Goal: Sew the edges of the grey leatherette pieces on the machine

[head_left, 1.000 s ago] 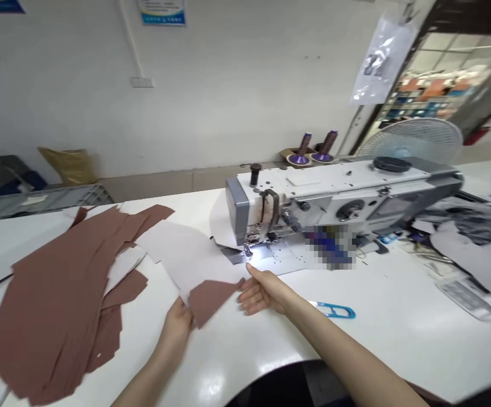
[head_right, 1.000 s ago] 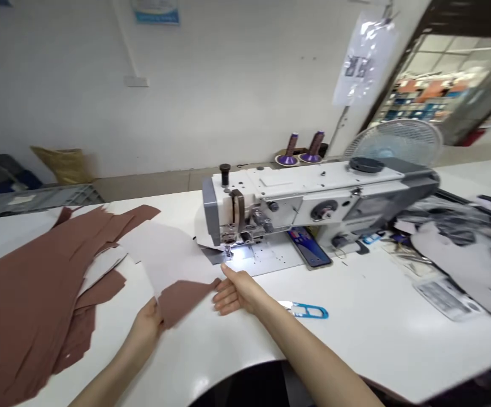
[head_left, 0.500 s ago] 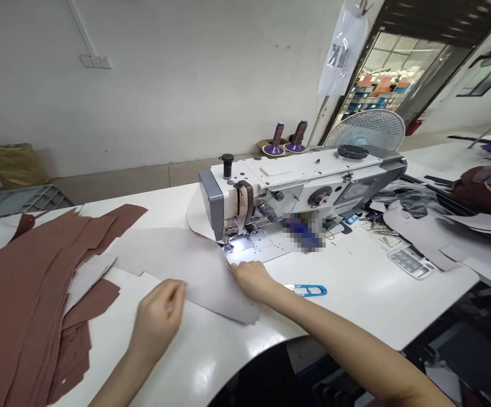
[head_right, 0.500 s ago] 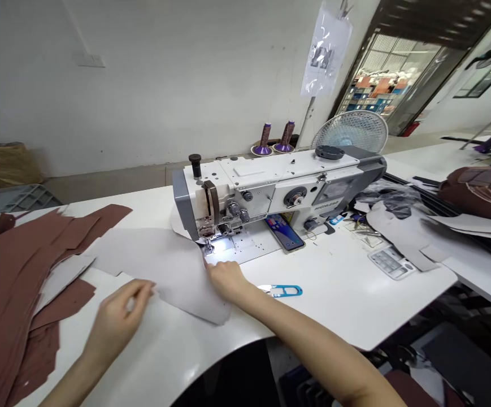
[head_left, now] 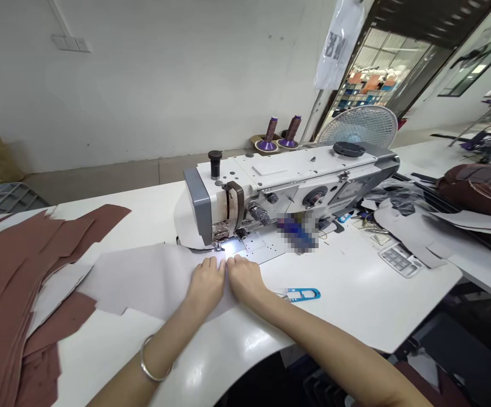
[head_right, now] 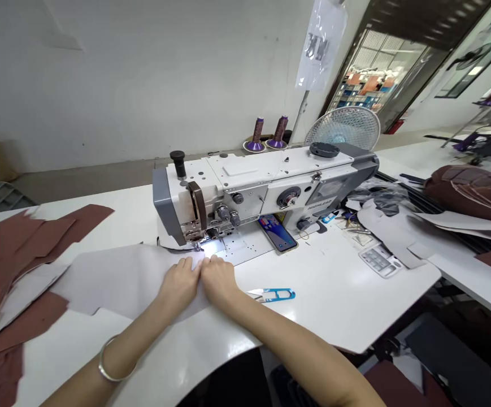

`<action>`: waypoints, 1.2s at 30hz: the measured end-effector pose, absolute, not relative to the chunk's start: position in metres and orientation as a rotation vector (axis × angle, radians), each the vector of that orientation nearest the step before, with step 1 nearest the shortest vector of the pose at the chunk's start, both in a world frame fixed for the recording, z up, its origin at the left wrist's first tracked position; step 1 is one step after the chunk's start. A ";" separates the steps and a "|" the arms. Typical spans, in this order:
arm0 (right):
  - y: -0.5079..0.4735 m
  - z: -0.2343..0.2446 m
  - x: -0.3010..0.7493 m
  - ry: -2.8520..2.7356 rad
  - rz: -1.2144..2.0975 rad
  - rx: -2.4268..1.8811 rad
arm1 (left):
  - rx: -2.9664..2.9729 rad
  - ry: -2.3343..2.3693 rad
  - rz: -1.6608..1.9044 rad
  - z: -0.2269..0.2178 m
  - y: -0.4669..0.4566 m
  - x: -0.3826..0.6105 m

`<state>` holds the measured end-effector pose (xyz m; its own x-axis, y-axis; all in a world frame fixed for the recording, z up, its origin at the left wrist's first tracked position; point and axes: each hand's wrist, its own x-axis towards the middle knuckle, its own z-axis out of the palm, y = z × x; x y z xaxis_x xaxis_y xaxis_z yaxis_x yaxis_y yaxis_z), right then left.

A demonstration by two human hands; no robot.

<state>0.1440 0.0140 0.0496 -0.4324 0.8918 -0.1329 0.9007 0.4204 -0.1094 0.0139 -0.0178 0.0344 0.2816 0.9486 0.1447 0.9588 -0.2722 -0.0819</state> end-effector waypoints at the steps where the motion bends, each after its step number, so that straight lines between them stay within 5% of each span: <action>1: 0.013 0.046 0.142 2.636 -0.205 1.610 | -2.373 -1.808 -0.133 0.032 -0.016 0.012; 10: 0.015 0.025 0.145 2.767 -0.211 1.484 | -2.417 -1.622 -0.524 0.009 -0.004 -0.009; 36: 0.015 0.024 0.143 2.741 -0.317 1.483 | -2.504 -1.624 -0.498 0.006 -0.001 -0.010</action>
